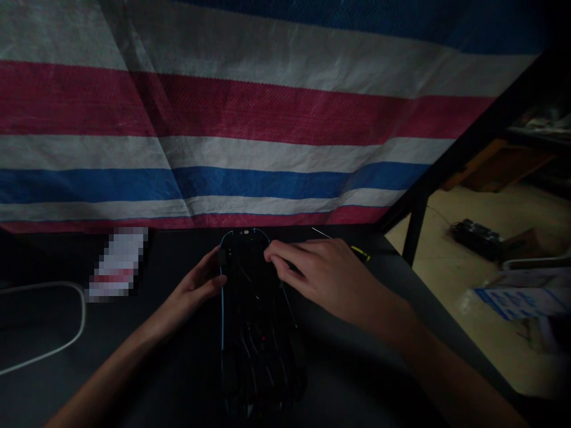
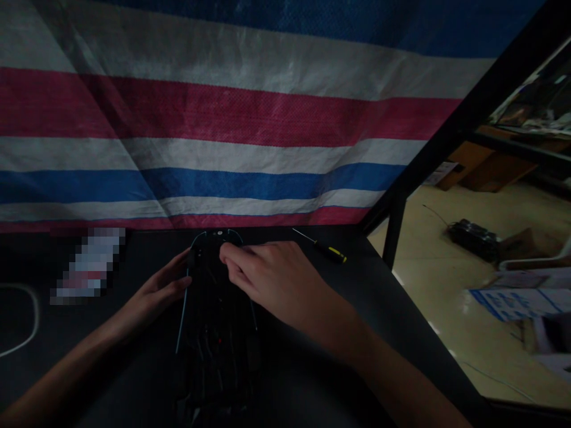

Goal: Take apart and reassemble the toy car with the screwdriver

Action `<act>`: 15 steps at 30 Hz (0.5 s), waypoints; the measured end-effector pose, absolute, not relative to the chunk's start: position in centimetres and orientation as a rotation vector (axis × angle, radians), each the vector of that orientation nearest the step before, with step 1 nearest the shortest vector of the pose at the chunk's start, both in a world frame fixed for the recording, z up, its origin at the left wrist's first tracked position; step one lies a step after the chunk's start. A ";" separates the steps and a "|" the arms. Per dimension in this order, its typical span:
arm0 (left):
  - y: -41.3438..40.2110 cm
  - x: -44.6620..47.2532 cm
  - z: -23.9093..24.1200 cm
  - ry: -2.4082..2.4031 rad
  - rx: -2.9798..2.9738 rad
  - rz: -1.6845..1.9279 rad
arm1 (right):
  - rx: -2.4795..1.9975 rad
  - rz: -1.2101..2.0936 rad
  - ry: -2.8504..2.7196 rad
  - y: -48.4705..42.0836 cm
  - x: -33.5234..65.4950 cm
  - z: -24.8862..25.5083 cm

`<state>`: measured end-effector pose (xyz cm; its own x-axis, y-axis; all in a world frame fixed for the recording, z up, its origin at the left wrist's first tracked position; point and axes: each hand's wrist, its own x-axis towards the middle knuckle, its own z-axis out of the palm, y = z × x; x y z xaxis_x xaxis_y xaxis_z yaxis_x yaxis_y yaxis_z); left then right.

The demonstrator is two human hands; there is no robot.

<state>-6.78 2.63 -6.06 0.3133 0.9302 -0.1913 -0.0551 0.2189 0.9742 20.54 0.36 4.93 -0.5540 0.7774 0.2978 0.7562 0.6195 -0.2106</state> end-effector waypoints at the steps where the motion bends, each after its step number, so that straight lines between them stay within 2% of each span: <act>1: 2.6 -6.7 -5.9 1.012 1.127 0.882 | -1.264 0.043 -2.482 0.5 20.5 4.9; 9: 2.6 -6.4 -5.8 1.051 1.100 0.947 | -1.035 0.155 -2.495 1.4 21.4 5.4; 15: 2.8 -6.7 -6.3 0.997 1.092 0.931 | -1.265 0.050 -2.465 1.9 21.9 4.7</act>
<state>-6.67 2.83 -6.27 0.2834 0.9438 -0.1703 -0.1048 0.2070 0.9727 21.89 1.88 4.68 -0.5297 0.7909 0.3064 0.7778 0.5970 -0.1964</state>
